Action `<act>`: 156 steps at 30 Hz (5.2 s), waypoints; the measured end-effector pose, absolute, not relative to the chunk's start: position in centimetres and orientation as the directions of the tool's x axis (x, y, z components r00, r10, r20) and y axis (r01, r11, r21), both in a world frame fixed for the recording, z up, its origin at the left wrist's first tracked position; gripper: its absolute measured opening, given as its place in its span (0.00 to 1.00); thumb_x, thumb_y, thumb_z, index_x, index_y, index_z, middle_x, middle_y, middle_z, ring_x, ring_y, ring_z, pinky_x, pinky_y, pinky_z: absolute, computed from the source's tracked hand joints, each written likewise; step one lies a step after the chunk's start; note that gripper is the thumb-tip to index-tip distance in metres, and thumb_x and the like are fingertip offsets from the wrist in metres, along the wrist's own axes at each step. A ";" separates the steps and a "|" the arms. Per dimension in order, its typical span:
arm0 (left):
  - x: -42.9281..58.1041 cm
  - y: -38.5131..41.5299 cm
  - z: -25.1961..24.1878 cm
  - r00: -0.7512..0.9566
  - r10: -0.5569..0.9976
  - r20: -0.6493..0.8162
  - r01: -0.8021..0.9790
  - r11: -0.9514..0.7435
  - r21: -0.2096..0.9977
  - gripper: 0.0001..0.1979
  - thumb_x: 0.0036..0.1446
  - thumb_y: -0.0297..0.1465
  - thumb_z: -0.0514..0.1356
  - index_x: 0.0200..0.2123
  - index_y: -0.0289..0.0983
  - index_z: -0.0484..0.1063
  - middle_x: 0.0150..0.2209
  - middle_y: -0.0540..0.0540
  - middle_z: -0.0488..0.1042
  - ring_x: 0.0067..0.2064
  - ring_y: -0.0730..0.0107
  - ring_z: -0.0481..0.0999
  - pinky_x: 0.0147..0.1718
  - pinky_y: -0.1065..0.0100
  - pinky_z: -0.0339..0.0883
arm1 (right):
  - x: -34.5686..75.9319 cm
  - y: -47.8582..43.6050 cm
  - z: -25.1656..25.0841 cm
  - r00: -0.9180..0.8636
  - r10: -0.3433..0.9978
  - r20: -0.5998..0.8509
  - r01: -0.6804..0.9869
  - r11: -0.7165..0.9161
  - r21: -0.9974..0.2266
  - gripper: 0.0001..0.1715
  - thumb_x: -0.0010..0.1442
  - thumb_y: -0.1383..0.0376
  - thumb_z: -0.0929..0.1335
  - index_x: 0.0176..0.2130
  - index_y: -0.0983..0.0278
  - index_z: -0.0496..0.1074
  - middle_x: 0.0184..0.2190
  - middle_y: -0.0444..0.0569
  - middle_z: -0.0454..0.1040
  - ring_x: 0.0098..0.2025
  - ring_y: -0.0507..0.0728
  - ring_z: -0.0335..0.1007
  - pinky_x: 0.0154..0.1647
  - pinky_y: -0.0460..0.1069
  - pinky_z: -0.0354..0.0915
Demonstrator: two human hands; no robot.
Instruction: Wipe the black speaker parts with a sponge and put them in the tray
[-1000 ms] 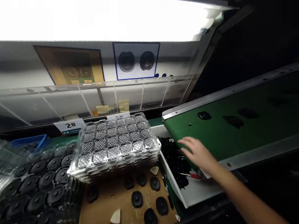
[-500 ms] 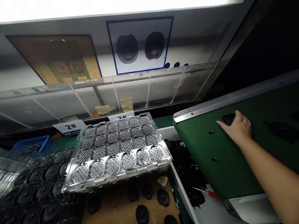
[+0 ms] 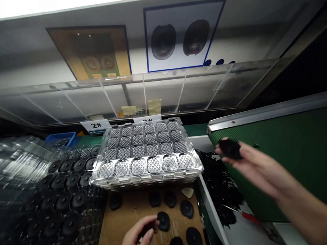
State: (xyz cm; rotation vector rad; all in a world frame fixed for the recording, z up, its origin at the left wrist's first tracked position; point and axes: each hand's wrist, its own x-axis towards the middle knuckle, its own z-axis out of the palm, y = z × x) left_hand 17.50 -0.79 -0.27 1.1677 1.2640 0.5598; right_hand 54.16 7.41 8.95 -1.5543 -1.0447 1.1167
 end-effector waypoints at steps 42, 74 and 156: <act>17.9 -10.5 5.0 0.058 0.924 -0.378 -0.299 0.377 0.877 0.31 0.33 0.36 0.72 0.46 0.45 0.72 0.48 0.44 0.76 0.52 0.57 0.72 0.52 0.64 0.64 | 32.9 -6.8 4.9 -0.433 0.773 -0.463 -0.325 -0.613 -0.720 0.23 0.50 0.51 0.71 0.22 0.68 0.72 0.18 0.41 0.64 0.23 0.48 0.56 0.26 0.43 0.53; 18.0 -7.1 5.9 0.428 0.703 -0.568 -0.328 0.706 0.627 0.34 0.39 0.42 0.68 0.51 0.37 0.70 0.45 0.38 0.77 0.45 0.52 0.76 0.49 0.57 0.62 | 36.4 -5.0 3.7 -0.389 0.715 0.581 0.259 0.690 -0.676 0.25 0.68 0.60 0.52 0.59 0.67 0.57 0.47 0.55 0.75 0.53 0.56 0.68 0.54 0.54 0.62; 10.5 -10.7 3.9 -0.162 0.761 -0.628 -0.836 0.233 0.497 0.26 0.40 0.36 0.69 0.46 0.39 0.72 0.51 0.41 0.73 0.52 0.55 0.72 0.54 0.60 0.60 | 25.0 -2.5 -4.0 -0.431 0.895 -0.113 0.457 0.108 -0.883 0.18 0.67 0.60 0.57 0.50 0.65 0.65 0.45 0.53 0.73 0.43 0.57 0.71 0.42 0.52 0.68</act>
